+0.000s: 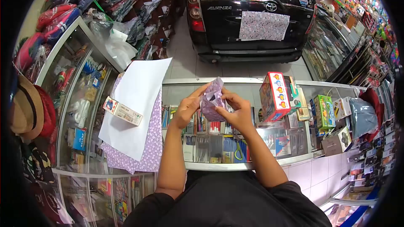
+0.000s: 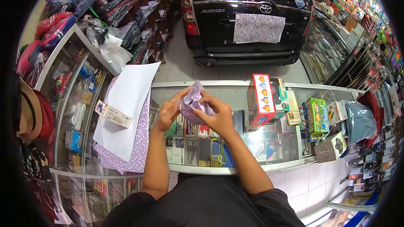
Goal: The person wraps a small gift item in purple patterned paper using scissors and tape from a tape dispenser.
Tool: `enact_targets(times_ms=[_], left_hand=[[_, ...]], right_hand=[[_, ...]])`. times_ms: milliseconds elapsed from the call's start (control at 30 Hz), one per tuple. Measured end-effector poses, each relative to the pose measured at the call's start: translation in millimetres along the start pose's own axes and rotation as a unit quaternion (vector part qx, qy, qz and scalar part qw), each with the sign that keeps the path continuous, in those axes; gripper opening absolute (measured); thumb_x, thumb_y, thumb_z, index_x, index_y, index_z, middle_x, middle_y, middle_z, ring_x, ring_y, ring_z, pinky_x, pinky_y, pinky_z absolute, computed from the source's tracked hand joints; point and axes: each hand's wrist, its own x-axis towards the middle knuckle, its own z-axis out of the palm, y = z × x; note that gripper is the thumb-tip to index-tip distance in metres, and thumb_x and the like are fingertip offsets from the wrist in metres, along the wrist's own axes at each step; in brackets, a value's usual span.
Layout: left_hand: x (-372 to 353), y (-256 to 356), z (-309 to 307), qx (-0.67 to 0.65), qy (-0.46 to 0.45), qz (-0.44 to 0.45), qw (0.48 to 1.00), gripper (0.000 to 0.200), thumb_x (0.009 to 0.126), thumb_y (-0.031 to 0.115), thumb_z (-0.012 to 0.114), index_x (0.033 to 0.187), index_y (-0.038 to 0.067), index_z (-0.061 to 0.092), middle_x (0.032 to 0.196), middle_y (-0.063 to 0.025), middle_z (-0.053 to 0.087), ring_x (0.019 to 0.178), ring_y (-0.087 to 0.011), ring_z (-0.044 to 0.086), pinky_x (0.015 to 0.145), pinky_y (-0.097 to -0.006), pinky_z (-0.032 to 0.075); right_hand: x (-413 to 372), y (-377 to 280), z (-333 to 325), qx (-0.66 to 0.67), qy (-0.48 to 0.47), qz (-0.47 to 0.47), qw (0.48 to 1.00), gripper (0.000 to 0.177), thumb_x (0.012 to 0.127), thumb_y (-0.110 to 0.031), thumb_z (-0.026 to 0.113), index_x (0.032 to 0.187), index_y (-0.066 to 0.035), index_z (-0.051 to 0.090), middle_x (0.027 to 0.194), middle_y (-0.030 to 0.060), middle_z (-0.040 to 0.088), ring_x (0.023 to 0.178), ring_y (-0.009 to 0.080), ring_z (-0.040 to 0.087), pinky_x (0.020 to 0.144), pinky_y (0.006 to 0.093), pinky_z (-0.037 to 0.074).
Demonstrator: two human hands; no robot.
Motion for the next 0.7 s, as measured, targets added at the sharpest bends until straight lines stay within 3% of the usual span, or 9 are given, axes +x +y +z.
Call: enact_targets(times_ms=[133,233,300,433,533,567,600,667,700], left_hand=[[-3.5,0.8,-5.4,0.096,-0.021,0.004,0.995,0.058,0.110,0.039,0.043,0.137,-0.010,0.058,0.163,-0.0205,0.037,0.149,-0.0316,0.037,0.122,-0.0419,0.027],[-3.8,4.8,-1.7,0.145,0.004,-0.007,0.989,0.057,0.109,0.041,0.045,0.129,-0.008,0.066,0.165,-0.0187,0.034,0.150,-0.0321,0.035,0.122,-0.0428,0.026],[-4.5,7.3,-0.9,0.181,-0.036,0.031,0.982,0.053,0.108,0.039,0.049,0.123,-0.007,0.070,0.166,-0.0183,0.033,0.152,-0.0338,0.033,0.123,-0.0447,0.025],[-3.2,8.2,9.3,0.240,-0.050,0.026,0.969,0.041,0.101,0.033,0.056,0.116,-0.001,0.074,0.163,-0.0202,0.037,0.152,-0.0384,0.032,0.122,-0.0474,0.025],[-2.5,16.7,4.4,0.266,-0.040,0.040,0.962,0.035,0.097,0.029,0.061,0.107,-0.002,0.074,0.164,-0.0202,0.035,0.152,-0.0384,0.032,0.122,-0.0474,0.027],[-1.8,19.0,8.2,0.257,-0.008,0.045,0.965,0.032,0.091,0.026,0.066,0.105,-0.002,0.075,0.157,-0.0199,0.046,0.146,-0.0372,0.042,0.120,-0.0463,0.031],[0.1,20.8,11.6,0.255,-0.009,0.045,0.966,0.032,0.091,0.026,0.066,0.105,-0.002,0.075,0.157,-0.0199,0.046,0.146,-0.0372,0.042,0.120,-0.0463,0.031],[3.0,21.3,18.5,0.298,0.034,0.088,0.950,0.027,0.083,0.015,0.075,0.106,0.000,0.076,0.144,-0.0198,0.059,0.130,-0.0353,0.059,0.109,-0.0429,0.045],[2.8,18.5,21.7,0.296,0.034,0.087,0.951,0.027,0.083,0.015,0.075,0.106,0.000,0.076,0.144,-0.0198,0.059,0.130,-0.0353,0.059,0.109,-0.0429,0.045]], right_hand=[[-9.1,11.9,2.6,-0.078,0.047,-0.043,0.995,0.028,0.077,-0.006,0.086,0.101,0.004,0.074,0.128,0.0245,0.069,0.126,0.0349,0.065,0.106,0.0374,0.050],[-3.7,4.7,0.6,-0.149,0.041,-0.092,0.984,0.031,0.077,-0.010,0.087,0.101,0.003,0.074,0.129,0.0250,0.069,0.124,0.0363,0.066,0.102,0.0394,0.052],[-0.2,-5.5,-3.2,-0.234,0.022,-0.161,0.959,0.030,0.078,-0.008,0.086,0.100,0.005,0.070,0.131,0.0295,0.066,0.123,0.0350,0.066,0.102,0.0387,0.050],[-1.9,-2.2,-0.1,-0.165,0.012,-0.138,0.976,0.026,0.075,-0.012,0.086,0.084,0.002,0.066,0.131,0.0287,0.066,0.119,0.0378,0.069,0.097,0.0409,0.054],[-2.5,-6.8,0.9,-0.177,-0.007,-0.140,0.974,0.028,0.074,-0.012,0.086,0.087,0.002,0.066,0.132,0.0282,0.066,0.118,0.0384,0.069,0.096,0.0411,0.055],[-3.7,-3.5,-0.9,-0.190,-0.016,-0.144,0.971,0.029,0.073,-0.012,0.086,0.091,0.002,0.067,0.132,0.0274,0.065,0.117,0.0383,0.069,0.096,0.0413,0.055],[-3.1,-5.1,-1.1,-0.192,-0.015,-0.143,0.971,0.029,0.073,-0.012,0.086,0.091,0.002,0.067,0.132,0.0274,0.065,0.117,0.0383,0.069,0.096,0.0413,0.055],[-2.6,-9.0,-1.5,-0.205,-0.040,-0.146,0.967,0.029,0.074,-0.011,0.084,0.095,0.002,0.068,0.132,0.0265,0.064,0.116,0.0384,0.069,0.097,0.0412,0.054],[-3.3,-9.1,-1.9,-0.203,-0.039,-0.140,0.968,0.029,0.075,-0.010,0.082,0.098,0.002,0.069,0.130,0.0252,0.064,0.114,0.0383,0.068,0.097,0.0415,0.054]])
